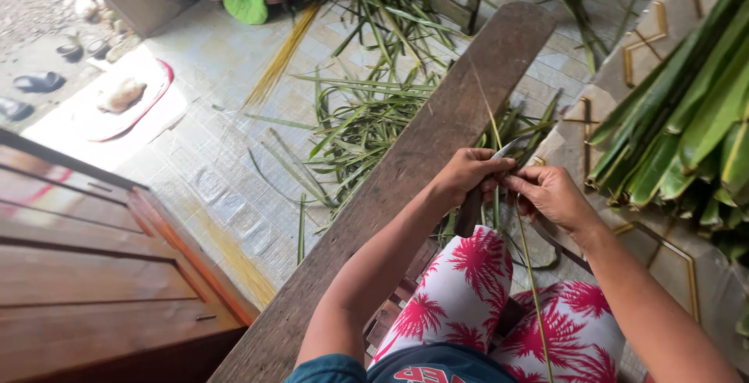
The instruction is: Strip thin fibers from palm leaves using a knife and a wooden board
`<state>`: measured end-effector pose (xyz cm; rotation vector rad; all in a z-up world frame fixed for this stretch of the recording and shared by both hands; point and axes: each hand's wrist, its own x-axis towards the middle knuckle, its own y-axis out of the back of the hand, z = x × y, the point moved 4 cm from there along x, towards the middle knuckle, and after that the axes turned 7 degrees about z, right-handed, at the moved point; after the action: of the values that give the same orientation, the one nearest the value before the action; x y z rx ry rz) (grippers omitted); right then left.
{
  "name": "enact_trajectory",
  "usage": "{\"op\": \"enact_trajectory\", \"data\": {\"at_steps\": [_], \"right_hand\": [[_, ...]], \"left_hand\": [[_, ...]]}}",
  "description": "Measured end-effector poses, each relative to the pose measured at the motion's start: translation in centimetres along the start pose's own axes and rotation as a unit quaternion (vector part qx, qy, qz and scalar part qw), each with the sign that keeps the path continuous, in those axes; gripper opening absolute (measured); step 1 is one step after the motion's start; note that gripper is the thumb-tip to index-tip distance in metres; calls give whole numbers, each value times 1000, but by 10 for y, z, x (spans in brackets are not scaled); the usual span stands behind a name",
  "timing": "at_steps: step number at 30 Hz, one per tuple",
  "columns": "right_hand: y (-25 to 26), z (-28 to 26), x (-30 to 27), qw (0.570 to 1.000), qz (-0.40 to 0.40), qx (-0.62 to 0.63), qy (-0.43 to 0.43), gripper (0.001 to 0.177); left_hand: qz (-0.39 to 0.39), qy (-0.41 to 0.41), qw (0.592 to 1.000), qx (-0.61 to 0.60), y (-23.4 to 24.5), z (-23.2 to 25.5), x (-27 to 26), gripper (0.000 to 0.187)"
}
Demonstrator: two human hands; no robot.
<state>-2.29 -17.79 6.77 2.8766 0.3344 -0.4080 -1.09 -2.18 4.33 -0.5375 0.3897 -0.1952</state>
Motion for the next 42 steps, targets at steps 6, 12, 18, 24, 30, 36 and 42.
{"op": "enact_trajectory", "data": {"at_steps": [6,12,18,24,30,36,42], "right_hand": [[11,-2,22,995,18,-6,99,14],[29,-5,18,993,17,-50,101,12],[27,-5,15,992,-7,-50,118,13],[25,0,20,991,25,-68,114,12],[27,3,24,995,42,-12,93,16],[31,6,20,989,73,-23,127,13],[29,-1,6,941,137,-164,264,10]], "left_hand": [[45,-36,994,-94,18,-8,38,21],[-12,-16,989,-147,14,11,50,15],[-62,-50,990,-114,25,2,55,19],[-118,-38,985,-122,21,-3,60,21],[-160,-20,982,-93,10,-10,57,23],[-201,18,973,-109,4,-15,52,31],[-200,25,976,-78,0,-8,41,32]]}}
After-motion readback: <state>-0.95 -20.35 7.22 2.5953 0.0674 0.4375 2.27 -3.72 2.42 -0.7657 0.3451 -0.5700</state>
